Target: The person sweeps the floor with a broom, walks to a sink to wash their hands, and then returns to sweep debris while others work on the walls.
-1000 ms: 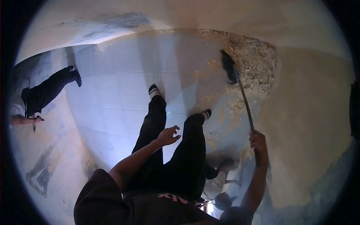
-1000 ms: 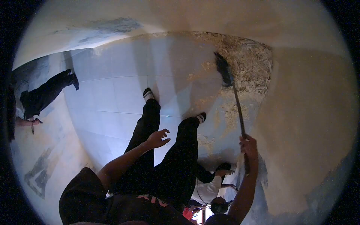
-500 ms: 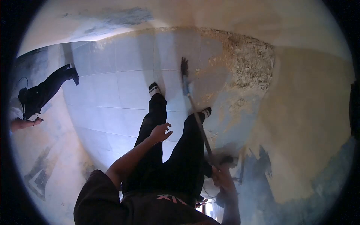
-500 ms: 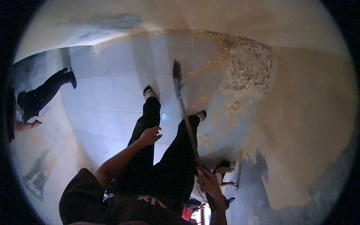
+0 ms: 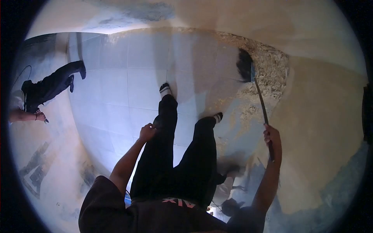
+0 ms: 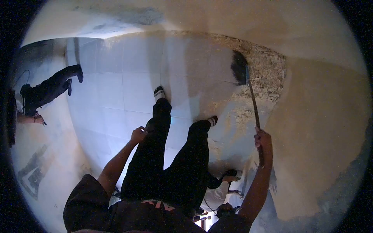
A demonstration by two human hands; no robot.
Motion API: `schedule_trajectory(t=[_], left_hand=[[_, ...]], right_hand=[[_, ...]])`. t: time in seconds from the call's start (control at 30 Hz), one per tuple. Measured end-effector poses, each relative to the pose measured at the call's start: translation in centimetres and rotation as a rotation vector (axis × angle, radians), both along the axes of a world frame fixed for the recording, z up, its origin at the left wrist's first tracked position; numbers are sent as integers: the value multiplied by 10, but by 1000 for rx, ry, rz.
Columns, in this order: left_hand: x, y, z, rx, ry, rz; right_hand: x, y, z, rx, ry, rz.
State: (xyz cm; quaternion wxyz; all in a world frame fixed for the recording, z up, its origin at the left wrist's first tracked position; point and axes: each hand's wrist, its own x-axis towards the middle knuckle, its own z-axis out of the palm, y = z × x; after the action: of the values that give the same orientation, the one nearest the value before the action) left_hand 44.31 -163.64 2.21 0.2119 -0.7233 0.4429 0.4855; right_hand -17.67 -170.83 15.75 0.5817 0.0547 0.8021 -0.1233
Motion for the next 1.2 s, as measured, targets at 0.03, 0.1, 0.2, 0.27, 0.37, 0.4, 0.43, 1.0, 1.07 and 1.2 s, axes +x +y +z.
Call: schedule_trajectory(t=[0.03,0.1,0.2,0.27,0.37,0.4,0.43,1.0,1.07,1.2], left_hand=[[4,-1,2,-3,-8,27],[9,-5,6,4,-29,67],[10,-13,8,-87,10,51],[6,-21,2,-87,46,69],[7,-36,-8,-126,132,12],[5,-45,-10,-138,156,-9],[3,-54,-11,-151,179,-31],[13,23,34,-19,-41,-156],[0,46,44,-23,-76,-228],[-40,45,58,-13,-13,-66]], right_hand=[[1,-11,6,-33,-22,-35],[8,-11,16,-51,3,144],[40,11,50,-57,73,378],[69,43,74,-67,92,443],[123,79,121,-112,4,400],[137,94,136,-23,-80,238],[152,107,147,62,-165,71],[-12,159,32,140,-318,307],[-37,141,46,98,-230,306],[-117,134,23,-57,-188,291]])
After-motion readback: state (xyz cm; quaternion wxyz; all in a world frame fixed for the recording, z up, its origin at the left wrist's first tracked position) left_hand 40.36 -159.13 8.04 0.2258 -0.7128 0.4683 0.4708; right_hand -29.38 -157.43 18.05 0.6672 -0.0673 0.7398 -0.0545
